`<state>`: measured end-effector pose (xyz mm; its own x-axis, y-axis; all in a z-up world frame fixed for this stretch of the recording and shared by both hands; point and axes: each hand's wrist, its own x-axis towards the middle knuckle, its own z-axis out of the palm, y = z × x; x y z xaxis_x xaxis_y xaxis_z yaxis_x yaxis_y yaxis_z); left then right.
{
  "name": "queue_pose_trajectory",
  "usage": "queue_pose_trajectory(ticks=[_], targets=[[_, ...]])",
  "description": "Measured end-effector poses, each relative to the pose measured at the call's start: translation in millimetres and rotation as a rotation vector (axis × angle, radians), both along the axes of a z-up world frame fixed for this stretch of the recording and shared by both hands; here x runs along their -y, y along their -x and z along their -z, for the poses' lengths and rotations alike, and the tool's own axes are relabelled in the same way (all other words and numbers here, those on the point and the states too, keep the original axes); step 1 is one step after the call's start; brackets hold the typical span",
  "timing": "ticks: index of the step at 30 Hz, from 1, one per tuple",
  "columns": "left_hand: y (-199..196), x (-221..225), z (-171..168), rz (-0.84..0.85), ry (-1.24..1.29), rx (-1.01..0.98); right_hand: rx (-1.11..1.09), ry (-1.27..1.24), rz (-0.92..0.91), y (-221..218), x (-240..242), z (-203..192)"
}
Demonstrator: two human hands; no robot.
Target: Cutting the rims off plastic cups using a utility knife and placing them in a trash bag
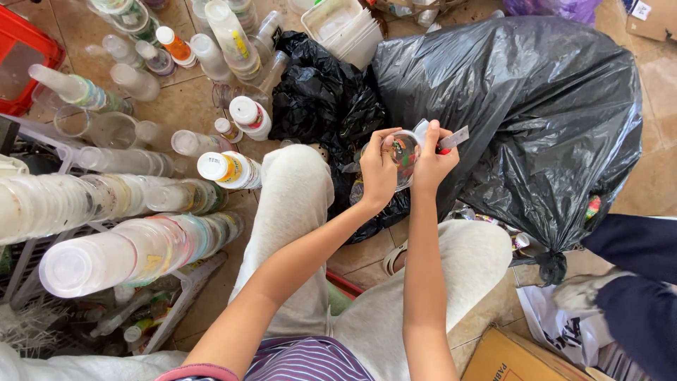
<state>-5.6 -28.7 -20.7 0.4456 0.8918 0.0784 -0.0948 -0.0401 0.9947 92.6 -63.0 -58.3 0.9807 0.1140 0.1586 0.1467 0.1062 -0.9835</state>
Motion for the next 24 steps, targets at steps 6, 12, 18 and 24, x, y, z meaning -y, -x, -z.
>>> queue_pose_trajectory(ticks=[6, 12, 18, 24], targets=[[0.1, -3.0, 0.9, -0.008, 0.008, 0.02, 0.002, -0.013, 0.029, 0.7, -6.0, 1.6], [1.9, -5.3, 5.2, -0.08, 0.081, -0.028, -0.086, -0.05, 0.077, -6.2, -14.8, 20.6], [2.1, -5.0, 14.1, -0.231, 0.25, -0.04, -0.446, -0.269, 0.283, -93.9, 36.9, 77.1], [-8.5, -16.3, -2.3, -0.191, 0.16, 0.054, -0.436, 0.113, -0.011, -52.0, 16.9, 84.3]])
